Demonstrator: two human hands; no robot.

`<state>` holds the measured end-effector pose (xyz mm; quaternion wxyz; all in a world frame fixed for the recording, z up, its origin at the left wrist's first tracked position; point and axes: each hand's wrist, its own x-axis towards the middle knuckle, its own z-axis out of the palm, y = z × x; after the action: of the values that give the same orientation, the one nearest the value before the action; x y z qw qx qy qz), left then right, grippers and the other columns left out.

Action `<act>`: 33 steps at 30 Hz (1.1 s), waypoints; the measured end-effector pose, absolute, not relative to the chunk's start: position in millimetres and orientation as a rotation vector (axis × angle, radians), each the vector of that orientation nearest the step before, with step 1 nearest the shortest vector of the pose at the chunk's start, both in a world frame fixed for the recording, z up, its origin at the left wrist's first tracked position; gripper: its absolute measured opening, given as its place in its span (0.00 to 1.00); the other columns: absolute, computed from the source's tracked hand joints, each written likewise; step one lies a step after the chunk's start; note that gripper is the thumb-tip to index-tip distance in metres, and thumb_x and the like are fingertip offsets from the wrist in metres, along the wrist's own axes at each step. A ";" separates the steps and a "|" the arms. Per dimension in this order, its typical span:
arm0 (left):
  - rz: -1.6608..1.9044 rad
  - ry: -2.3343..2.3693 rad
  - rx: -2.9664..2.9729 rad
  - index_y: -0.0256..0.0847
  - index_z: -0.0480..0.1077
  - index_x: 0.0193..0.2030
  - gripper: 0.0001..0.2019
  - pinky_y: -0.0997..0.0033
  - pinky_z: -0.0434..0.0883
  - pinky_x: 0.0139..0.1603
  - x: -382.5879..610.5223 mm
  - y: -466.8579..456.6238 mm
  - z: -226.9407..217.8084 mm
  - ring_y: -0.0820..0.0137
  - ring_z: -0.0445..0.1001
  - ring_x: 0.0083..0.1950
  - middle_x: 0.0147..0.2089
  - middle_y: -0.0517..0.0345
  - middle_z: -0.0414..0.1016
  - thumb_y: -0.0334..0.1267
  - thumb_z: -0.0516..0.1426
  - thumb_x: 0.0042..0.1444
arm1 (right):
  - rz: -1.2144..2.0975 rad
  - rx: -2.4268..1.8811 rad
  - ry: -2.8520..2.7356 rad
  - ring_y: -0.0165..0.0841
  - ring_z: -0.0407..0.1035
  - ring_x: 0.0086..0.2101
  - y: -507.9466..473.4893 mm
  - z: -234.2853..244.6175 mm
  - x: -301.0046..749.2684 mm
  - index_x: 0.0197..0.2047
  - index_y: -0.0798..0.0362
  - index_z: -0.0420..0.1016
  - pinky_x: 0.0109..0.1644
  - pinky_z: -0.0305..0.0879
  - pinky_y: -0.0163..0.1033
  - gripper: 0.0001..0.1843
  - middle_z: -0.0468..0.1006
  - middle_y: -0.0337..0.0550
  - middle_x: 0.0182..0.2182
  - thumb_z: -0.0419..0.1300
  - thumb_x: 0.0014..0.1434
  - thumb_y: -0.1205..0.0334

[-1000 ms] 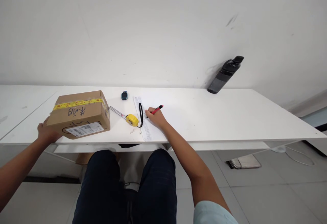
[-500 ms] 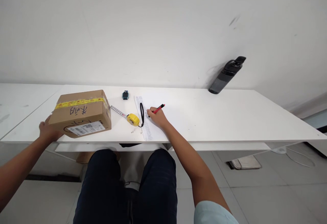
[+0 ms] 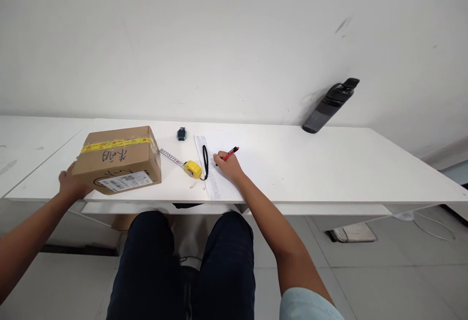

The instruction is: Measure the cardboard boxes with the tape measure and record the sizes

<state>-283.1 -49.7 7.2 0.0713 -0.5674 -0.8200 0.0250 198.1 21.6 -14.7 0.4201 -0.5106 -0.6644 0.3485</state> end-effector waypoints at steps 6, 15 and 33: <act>0.074 -2.471 -1.714 0.30 0.47 0.75 0.35 0.40 0.47 0.71 -282.8 -50.5 6.9 0.49 0.43 0.76 0.77 0.38 0.43 0.42 0.48 0.63 | 0.880 -1.302 -1.668 0.29 0.49 0.24 22.3 -14.0 198.5 0.21 0.48 0.50 0.29 0.48 0.37 0.20 0.53 0.32 0.19 0.56 0.56 0.52; 0.045 -2.451 -1.723 0.31 0.48 0.75 0.35 0.40 0.48 0.70 -284.3 -50.1 4.9 0.48 0.45 0.75 0.76 0.37 0.44 0.43 0.48 0.62 | 0.842 -1.313 -1.652 0.29 0.48 0.24 23.9 -17.4 199.7 0.21 0.48 0.49 0.29 0.48 0.37 0.21 0.52 0.32 0.19 0.55 0.57 0.50; 0.071 -2.484 -1.703 0.34 0.49 0.75 0.34 0.43 0.48 0.70 -279.9 -50.5 9.0 0.50 0.45 0.75 0.76 0.37 0.44 0.43 0.47 0.64 | 0.789 -1.349 -1.650 0.29 0.48 0.24 23.0 -16.3 199.6 0.21 0.48 0.48 0.30 0.48 0.37 0.20 0.52 0.32 0.19 0.54 0.58 0.53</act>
<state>-279.9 -50.5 9.0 0.0646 -0.5642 -0.8228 0.0236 199.6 23.0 -16.3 0.4210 -0.5383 -0.6587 0.3148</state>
